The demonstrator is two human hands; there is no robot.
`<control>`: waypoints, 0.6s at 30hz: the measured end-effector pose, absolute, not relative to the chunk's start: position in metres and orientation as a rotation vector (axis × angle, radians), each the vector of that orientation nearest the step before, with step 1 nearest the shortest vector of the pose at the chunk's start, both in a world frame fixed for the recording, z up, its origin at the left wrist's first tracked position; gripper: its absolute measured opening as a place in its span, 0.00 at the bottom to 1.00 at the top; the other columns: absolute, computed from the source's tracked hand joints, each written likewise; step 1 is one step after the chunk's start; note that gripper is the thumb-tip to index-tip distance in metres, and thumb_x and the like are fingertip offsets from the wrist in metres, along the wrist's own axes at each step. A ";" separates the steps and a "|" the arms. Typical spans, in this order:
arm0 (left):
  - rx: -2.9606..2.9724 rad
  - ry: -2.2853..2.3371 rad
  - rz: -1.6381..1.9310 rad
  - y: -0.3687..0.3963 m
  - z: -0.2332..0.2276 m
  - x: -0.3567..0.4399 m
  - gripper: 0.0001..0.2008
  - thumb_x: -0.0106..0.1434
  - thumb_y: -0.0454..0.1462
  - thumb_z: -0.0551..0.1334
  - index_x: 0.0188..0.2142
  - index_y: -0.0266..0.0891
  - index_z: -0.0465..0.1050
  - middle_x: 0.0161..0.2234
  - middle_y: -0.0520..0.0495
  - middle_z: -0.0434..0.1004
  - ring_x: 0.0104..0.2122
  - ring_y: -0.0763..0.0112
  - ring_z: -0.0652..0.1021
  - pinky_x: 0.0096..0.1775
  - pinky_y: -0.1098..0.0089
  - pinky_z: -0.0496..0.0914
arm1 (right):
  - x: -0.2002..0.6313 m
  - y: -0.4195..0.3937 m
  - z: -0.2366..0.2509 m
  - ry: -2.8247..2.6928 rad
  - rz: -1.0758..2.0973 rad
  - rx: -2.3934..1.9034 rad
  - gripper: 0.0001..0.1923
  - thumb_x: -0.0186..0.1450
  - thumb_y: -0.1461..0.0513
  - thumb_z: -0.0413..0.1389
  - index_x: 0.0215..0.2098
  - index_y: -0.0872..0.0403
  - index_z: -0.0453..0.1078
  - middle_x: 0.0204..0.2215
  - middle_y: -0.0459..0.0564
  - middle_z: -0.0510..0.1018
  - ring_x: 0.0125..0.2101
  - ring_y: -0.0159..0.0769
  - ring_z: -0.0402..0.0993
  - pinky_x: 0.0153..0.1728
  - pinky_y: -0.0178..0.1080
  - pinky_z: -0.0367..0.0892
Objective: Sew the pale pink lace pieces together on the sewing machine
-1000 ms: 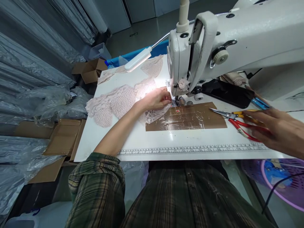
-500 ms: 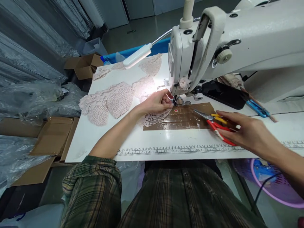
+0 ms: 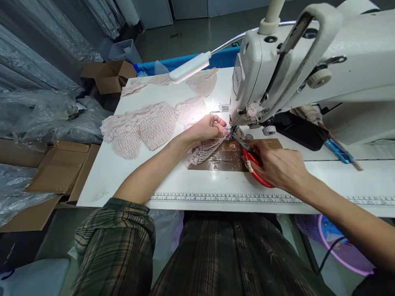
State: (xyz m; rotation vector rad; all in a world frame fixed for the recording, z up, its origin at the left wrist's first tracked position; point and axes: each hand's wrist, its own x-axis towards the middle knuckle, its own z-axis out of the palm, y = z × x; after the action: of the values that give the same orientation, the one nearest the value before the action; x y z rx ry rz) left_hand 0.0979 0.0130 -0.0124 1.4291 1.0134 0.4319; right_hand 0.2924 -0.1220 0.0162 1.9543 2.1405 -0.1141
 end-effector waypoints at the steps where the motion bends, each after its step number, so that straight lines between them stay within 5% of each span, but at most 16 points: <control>1: 1.432 1.007 0.434 0.013 -0.014 0.098 0.14 0.58 0.20 0.62 0.36 0.39 0.65 0.30 0.46 0.80 0.31 0.72 0.78 0.34 0.66 0.70 | 0.292 -0.121 0.015 2.142 -0.100 1.959 0.25 0.72 0.49 0.42 0.55 0.59 0.64 0.30 0.59 0.82 0.30 0.52 0.80 0.23 0.39 0.48; 14: 1.494 0.986 0.424 0.012 -0.013 0.096 0.13 0.60 0.24 0.63 0.37 0.38 0.64 0.29 0.45 0.79 0.24 0.77 0.72 0.29 0.69 0.67 | 0.277 -0.110 0.009 2.251 -0.059 1.935 0.24 0.73 0.49 0.41 0.48 0.58 0.68 0.30 0.60 0.81 0.30 0.50 0.79 0.23 0.39 0.46; 18: 1.536 1.006 0.456 0.011 -0.012 0.094 0.10 0.62 0.26 0.62 0.40 0.38 0.65 0.34 0.44 0.80 0.29 0.73 0.76 0.32 0.69 0.69 | 0.280 -0.113 0.015 2.288 -0.184 1.981 0.26 0.75 0.50 0.38 0.51 0.61 0.67 0.29 0.61 0.81 0.29 0.49 0.78 0.25 0.39 0.50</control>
State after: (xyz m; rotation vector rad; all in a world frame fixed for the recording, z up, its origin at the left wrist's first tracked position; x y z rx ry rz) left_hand 0.0937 0.0107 -0.0124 1.5360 1.0063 0.4561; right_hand 0.2803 -0.1128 0.0145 1.9809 2.2878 -0.1835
